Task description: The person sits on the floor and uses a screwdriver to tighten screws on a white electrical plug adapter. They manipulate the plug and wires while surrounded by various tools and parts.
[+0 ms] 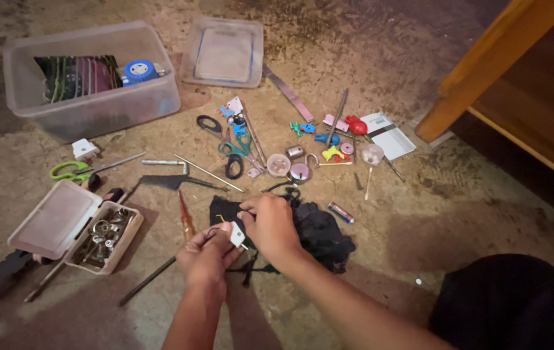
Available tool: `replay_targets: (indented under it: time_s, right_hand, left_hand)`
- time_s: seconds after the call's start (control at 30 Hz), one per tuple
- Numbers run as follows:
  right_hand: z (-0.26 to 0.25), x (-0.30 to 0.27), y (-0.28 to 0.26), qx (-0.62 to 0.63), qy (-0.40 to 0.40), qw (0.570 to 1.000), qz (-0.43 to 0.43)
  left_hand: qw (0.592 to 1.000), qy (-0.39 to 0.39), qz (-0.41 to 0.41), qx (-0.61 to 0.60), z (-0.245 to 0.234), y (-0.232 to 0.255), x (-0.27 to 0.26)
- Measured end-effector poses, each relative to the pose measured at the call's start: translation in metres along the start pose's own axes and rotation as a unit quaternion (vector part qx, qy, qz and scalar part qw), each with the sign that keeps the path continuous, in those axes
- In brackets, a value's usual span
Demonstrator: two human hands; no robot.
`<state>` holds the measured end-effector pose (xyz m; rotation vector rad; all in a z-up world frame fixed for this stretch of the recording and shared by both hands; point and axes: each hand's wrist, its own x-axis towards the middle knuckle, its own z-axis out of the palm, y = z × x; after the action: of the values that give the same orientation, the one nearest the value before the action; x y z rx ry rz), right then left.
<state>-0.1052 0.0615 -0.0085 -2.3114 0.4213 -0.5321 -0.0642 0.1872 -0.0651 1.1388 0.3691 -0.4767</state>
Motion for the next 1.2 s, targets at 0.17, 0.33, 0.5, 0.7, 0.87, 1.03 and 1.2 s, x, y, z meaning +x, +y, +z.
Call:
replay_targets:
  time_s: [0.17,0.33,0.5,0.7,0.87,1.03,1.2]
  right_hand:
    - [0.012,-0.018,0.024,0.313,0.035,0.944,0.102]
    - [0.008,-0.047,-0.003,0.221,0.004,0.968,-0.117]
    - [0.005,-0.046,-0.031,0.192,0.01,0.977,-0.093]
    - [0.006,-0.032,-0.031,0.261,-0.077,0.962,-0.01]
    - [0.017,-0.056,-0.05,0.139,0.02,0.985,-0.099]
    - [0.016,-0.061,-0.049,0.16,0.037,0.986,-0.031]
    - [0.021,-0.035,-0.05,0.155,0.043,0.987,0.002]
  left_hand:
    - [0.995,-0.053,0.003,-0.08,-0.013,-0.004,-0.001]
    - [0.979,-0.149,-0.035,-0.132,-0.024,0.016,-0.008]
    - [0.973,-0.174,-0.044,-0.144,-0.027,0.027,-0.014]
    - [0.971,-0.176,-0.097,-0.13,-0.031,0.024,0.0]
    - [0.98,-0.091,-0.113,-0.139,-0.029,0.019,0.002]
    - [0.977,-0.127,-0.087,-0.15,-0.025,0.021,0.0]
    - [0.978,-0.104,-0.027,-0.177,-0.025,0.011,0.0]
